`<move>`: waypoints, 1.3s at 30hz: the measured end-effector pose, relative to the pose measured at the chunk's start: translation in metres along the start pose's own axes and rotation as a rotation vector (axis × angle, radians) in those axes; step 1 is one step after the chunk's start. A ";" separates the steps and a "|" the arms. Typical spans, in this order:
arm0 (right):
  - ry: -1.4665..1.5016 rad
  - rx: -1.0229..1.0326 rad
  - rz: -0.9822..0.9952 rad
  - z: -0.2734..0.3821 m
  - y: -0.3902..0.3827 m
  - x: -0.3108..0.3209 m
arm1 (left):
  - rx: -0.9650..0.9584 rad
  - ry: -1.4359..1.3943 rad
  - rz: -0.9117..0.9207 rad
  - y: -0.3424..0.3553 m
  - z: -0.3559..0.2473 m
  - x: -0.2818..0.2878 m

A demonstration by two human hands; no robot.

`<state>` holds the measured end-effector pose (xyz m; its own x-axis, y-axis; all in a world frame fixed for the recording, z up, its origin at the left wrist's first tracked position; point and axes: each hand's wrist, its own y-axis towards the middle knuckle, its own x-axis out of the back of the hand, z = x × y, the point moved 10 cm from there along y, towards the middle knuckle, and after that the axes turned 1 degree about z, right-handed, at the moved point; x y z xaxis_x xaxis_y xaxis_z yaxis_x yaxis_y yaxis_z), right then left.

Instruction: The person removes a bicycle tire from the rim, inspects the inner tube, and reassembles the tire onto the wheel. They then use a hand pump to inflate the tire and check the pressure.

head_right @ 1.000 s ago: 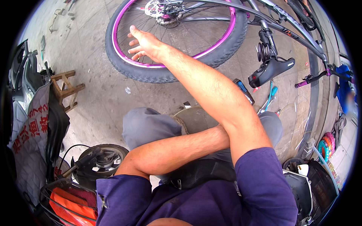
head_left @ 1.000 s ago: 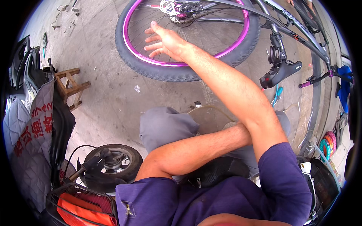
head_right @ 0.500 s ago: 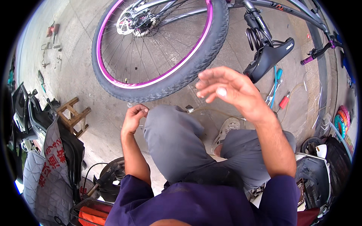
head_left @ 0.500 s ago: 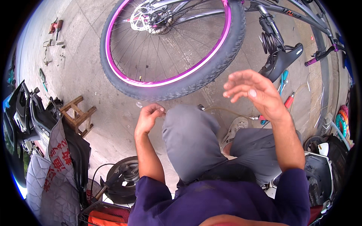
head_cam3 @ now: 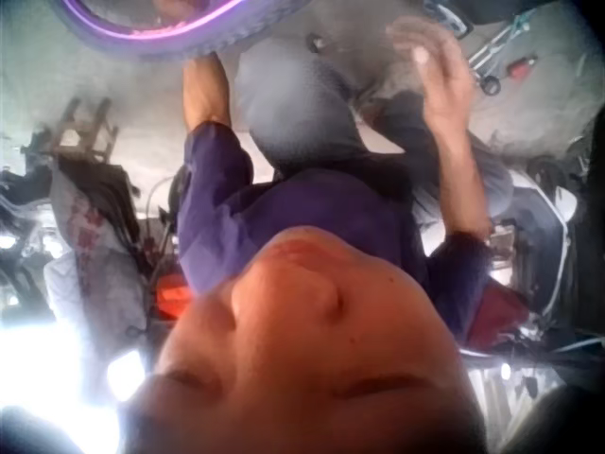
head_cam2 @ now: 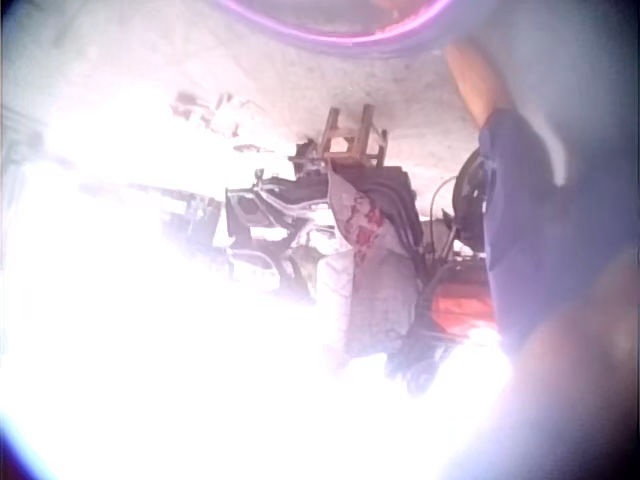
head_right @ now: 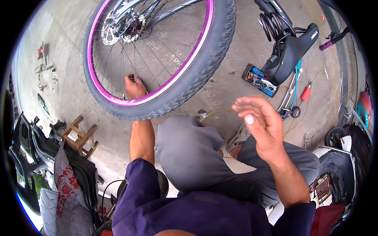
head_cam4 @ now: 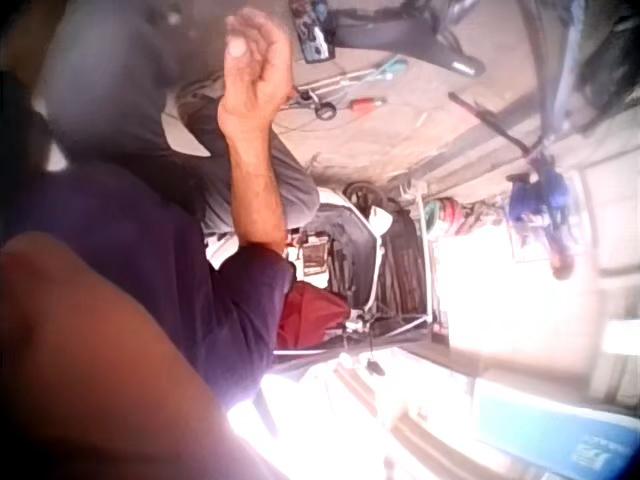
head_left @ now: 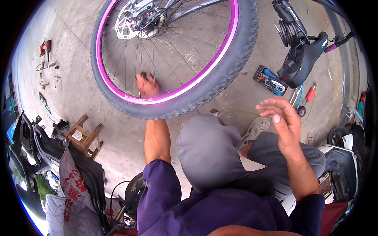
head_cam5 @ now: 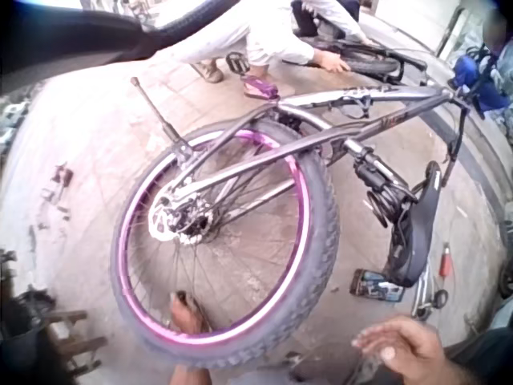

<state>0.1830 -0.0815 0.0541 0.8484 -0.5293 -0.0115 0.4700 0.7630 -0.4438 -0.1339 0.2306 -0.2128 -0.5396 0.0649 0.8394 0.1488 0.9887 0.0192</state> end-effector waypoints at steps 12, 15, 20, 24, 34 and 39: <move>-0.330 -0.020 0.664 -0.032 0.190 -0.324 | 0.567 -0.629 -0.194 -0.118 0.087 0.102; -0.441 -0.065 0.737 -0.029 0.186 -0.336 | 0.655 -0.666 -0.267 -0.132 0.091 0.136; -0.370 -0.200 0.890 -0.028 0.181 -0.349 | 0.573 -0.671 -0.261 -0.115 0.068 0.149; -0.341 -0.216 0.865 -0.027 0.180 -0.352 | 0.519 -0.670 -0.240 -0.110 0.054 0.150; 0.037 -0.109 0.708 -0.021 0.186 -0.353 | 0.406 -0.693 -0.319 -0.087 0.015 0.183; 0.471 0.038 0.473 0.041 0.128 -0.216 | 0.218 -0.707 -0.206 -0.040 -0.019 0.196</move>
<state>0.0702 0.1461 0.0364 0.7722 -0.2339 -0.5908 0.0893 0.9605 -0.2635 -0.2298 0.2008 -0.0390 -0.9512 -0.1249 0.2822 -0.1393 0.9897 -0.0317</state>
